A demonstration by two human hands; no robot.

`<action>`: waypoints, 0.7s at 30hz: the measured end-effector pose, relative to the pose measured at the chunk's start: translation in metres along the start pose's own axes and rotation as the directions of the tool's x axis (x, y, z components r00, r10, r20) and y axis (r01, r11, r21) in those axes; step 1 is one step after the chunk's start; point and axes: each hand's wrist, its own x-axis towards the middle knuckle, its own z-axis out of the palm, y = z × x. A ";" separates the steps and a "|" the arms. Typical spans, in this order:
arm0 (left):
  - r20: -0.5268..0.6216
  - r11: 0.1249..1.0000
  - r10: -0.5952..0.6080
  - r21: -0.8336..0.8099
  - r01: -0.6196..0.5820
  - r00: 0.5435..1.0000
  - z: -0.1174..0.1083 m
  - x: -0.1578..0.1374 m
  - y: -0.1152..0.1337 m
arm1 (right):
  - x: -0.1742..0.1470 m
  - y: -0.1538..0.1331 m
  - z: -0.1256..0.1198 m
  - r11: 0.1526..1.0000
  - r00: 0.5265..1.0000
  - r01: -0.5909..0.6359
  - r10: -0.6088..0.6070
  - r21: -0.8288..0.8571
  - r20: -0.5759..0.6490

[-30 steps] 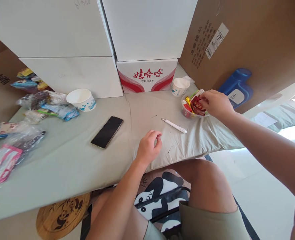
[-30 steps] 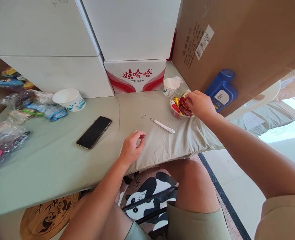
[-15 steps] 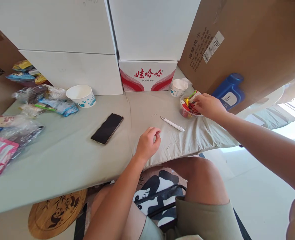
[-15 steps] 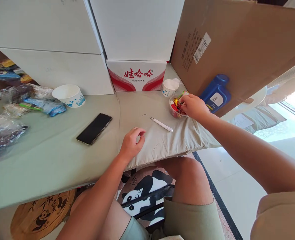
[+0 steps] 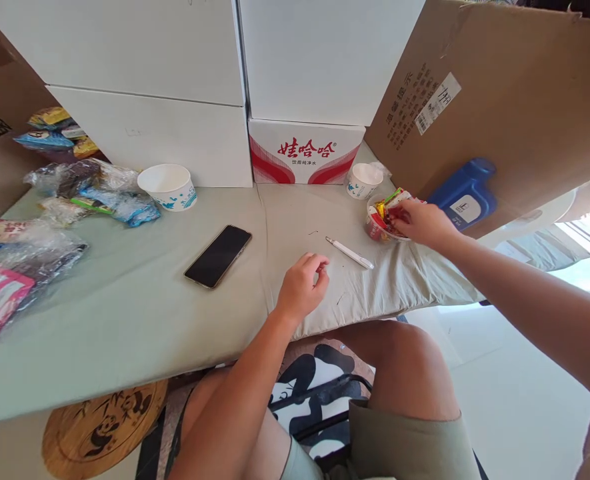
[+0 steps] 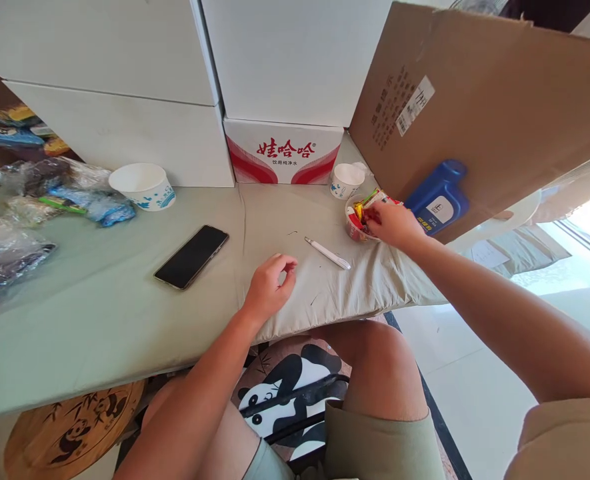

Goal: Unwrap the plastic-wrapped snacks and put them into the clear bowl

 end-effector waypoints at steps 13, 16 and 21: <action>0.015 0.999 -0.030 -0.018 0.030 0.999 0.004 0.002 0.002 | 0.069 -0.027 -0.017 0.959 0.967 -0.108 0.162 -0.261 0.198; 0.007 0.999 -0.028 -0.025 0.028 1.000 0.003 0.001 0.001 | 0.074 -0.026 -0.012 0.970 0.958 -0.077 0.135 -0.230 0.252; -0.005 0.999 -0.040 -0.031 0.040 0.999 0.000 -0.004 -0.004 | 0.108 -0.006 -0.022 0.991 0.974 -0.086 0.106 -0.107 0.198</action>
